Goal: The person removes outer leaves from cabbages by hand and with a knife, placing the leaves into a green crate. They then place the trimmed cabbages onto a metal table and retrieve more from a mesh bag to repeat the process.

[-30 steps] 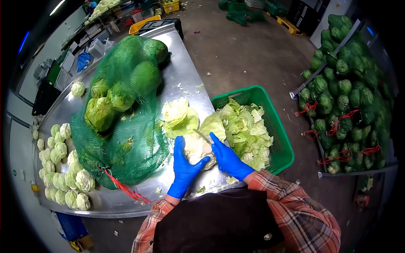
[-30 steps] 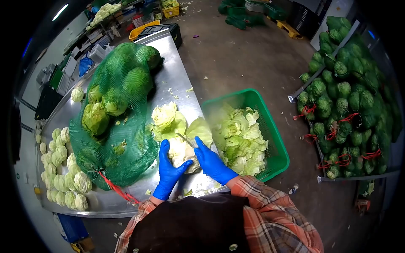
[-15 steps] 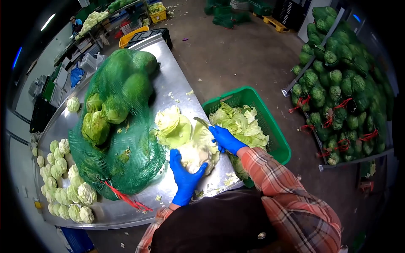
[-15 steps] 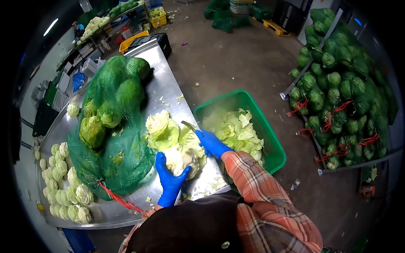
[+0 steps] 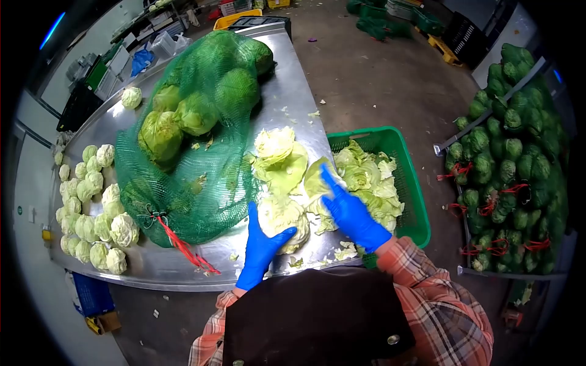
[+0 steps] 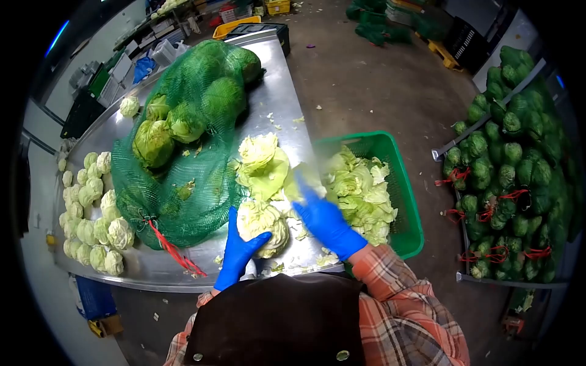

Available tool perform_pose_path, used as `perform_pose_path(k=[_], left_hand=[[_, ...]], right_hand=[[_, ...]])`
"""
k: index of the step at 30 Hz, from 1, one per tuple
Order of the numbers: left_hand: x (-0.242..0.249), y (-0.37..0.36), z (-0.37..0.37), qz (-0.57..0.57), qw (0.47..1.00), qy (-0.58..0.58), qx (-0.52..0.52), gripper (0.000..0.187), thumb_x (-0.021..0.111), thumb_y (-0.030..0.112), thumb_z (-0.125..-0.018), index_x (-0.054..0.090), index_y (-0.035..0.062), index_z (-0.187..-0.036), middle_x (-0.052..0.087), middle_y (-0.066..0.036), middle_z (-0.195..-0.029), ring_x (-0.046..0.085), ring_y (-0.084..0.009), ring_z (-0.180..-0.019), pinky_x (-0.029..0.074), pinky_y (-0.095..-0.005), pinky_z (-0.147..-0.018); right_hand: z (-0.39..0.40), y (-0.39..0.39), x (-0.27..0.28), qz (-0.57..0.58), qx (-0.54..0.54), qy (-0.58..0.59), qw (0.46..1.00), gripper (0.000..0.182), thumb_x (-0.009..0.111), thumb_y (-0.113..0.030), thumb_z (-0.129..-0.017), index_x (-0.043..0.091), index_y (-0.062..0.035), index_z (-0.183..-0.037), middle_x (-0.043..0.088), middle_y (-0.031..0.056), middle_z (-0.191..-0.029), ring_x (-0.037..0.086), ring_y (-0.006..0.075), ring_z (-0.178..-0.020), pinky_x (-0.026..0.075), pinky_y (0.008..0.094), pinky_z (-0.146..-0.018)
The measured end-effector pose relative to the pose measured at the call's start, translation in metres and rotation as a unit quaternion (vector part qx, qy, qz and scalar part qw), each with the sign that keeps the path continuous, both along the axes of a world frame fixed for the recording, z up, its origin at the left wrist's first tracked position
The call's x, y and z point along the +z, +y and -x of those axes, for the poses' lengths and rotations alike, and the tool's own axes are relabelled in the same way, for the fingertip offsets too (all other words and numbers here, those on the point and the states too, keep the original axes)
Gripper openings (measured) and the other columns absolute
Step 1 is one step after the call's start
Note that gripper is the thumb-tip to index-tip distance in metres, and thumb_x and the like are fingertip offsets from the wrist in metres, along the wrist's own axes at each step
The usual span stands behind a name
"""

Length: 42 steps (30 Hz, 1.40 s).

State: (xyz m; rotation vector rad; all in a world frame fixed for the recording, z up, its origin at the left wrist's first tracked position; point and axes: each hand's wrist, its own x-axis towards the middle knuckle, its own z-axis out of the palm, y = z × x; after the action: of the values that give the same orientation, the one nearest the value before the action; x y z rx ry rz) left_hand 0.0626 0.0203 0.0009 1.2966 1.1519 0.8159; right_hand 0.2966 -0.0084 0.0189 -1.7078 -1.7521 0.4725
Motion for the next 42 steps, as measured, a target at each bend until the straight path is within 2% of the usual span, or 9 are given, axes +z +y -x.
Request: perform_pose_path(k=[4, 7, 9, 12, 16, 24, 30, 36, 42], left_hand=[[0.005, 0.010, -0.006, -0.048, 0.989, 0.136, -0.019, 0.120, 0.087, 0.038, -0.066, 0.011, -0.0098, -0.146, 0.035, -0.031, -0.141, 0.041, -0.0349, -0.131, 0.038, -0.0391, -0.105], [-0.003, 0.011, -0.005, -0.030, 0.994, 0.104, -0.026, 0.120, 0.086, 0.040, -0.065, 0.012, -0.0106, -0.145, 0.036, -0.031, -0.141, 0.042, -0.0354, -0.130, 0.039, -0.0388, -0.105], [0.003, 0.007, -0.006, -0.028, 0.993, 0.107, -0.029, 0.120, 0.087, 0.040, -0.065, 0.013, -0.0110, -0.145, 0.035, -0.030, -0.142, 0.041, -0.0356, -0.130, 0.038, -0.0393, -0.105], [-0.004, -0.002, -0.004, -0.075, 0.986, 0.142, -0.035, 0.119, 0.087, 0.037, -0.065, 0.012, -0.0097, -0.145, 0.034, -0.029, -0.142, 0.040, -0.0352, -0.131, 0.036, -0.0400, -0.106], [0.004, -0.003, -0.003, -0.067, 0.990, 0.123, -0.034, 0.121, 0.086, 0.036, -0.066, 0.007, -0.0087, -0.147, 0.031, -0.030, -0.145, 0.038, -0.0360, -0.133, 0.036, -0.0402, -0.107], [0.001, -0.008, 0.005, -0.123, 0.974, 0.161, -0.101, 0.121, 0.087, 0.037, -0.064, 0.010, -0.0054, -0.148, 0.026, -0.027, -0.149, 0.030, -0.0367, -0.138, 0.029, -0.0407, -0.111], [0.001, -0.013, 0.014, -0.152, 0.968, 0.145, -0.137, 0.126, 0.089, 0.035, -0.060, 0.008, -0.0051, -0.148, 0.023, -0.027, -0.151, 0.030, -0.0369, -0.139, 0.029, -0.0410, -0.112], [0.014, -0.009, -0.006, -0.134, 0.969, 0.198, -0.066, 0.126, 0.090, 0.032, -0.059, 0.009, -0.0080, -0.146, 0.039, -0.031, -0.140, 0.045, -0.0386, -0.127, 0.042, -0.0413, -0.101], [0.014, -0.008, -0.007, -0.124, 0.969, 0.198, -0.082, 0.124, 0.089, 0.033, -0.060, 0.011, -0.0091, -0.146, 0.036, -0.031, -0.142, 0.042, -0.0390, -0.130, 0.037, -0.0412, -0.106]], right_hand=[[0.041, -0.004, -0.012, 0.024, 0.080, 0.004, 0.996, 0.071, 0.048, -0.042, -0.096, 0.012, -0.0170, -0.153, 0.046, 0.0215, -0.138, 0.064, 0.0363, -0.065, 0.052, 0.0433, -0.060], [0.041, 0.004, 0.011, 0.210, 0.110, 0.079, 0.968, 0.068, 0.053, -0.037, -0.095, 0.019, -0.0178, -0.151, 0.053, 0.0242, -0.129, 0.063, 0.0418, -0.097, 0.051, 0.0445, -0.082], [0.036, 0.011, -0.007, 0.130, 0.076, 0.037, 0.988, 0.048, 0.045, -0.039, -0.098, 0.045, -0.0108, -0.137, 0.065, 0.0226, -0.093, 0.063, 0.0396, -0.068, 0.051, 0.0469, -0.060], [0.013, 0.033, -0.038, 0.130, 0.005, 0.070, 0.989, 0.042, 0.043, -0.040, -0.099, 0.059, -0.0058, -0.118, 0.066, 0.0239, -0.091, 0.063, 0.0411, -0.084, 0.049, 0.0478, -0.074], [0.030, 0.014, 0.027, 0.202, 0.092, 0.211, 0.952, 0.084, 0.065, -0.039, -0.088, 0.015, -0.0197, -0.153, 0.048, 0.0259, -0.137, 0.049, 0.0374, -0.125, 0.039, 0.0383, -0.103], [0.016, 0.045, -0.046, 0.084, -0.059, 0.174, 0.979, 0.035, 0.062, -0.038, -0.090, 0.065, -0.0046, -0.100, 0.067, 0.0188, -0.081, 0.066, 0.0319, -0.074, 0.050, 0.0396, -0.069], [0.006, 0.027, -0.041, 0.165, -0.085, 0.250, 0.950, 0.039, 0.066, -0.035, -0.088, 0.063, -0.0093, -0.118, 0.069, 0.0148, -0.100, 0.066, 0.0223, -0.083, 0.050, 0.0348, -0.076], [0.033, -0.007, 0.010, 0.048, 0.081, 0.101, 0.990, 0.081, 0.053, -0.045, -0.093, 0.006, -0.0199, -0.153, 0.034, 0.0207, -0.148, 0.067, 0.0396, -0.083, 0.055, 0.0425, -0.071], [0.037, 0.008, 0.001, 0.152, 0.107, 0.201, 0.962, 0.059, 0.046, -0.045, -0.098, 0.035, -0.0119, -0.145, 0.047, 0.0224, -0.139, 0.054, 0.0344, -0.121, 0.045, 0.0409, -0.097]])
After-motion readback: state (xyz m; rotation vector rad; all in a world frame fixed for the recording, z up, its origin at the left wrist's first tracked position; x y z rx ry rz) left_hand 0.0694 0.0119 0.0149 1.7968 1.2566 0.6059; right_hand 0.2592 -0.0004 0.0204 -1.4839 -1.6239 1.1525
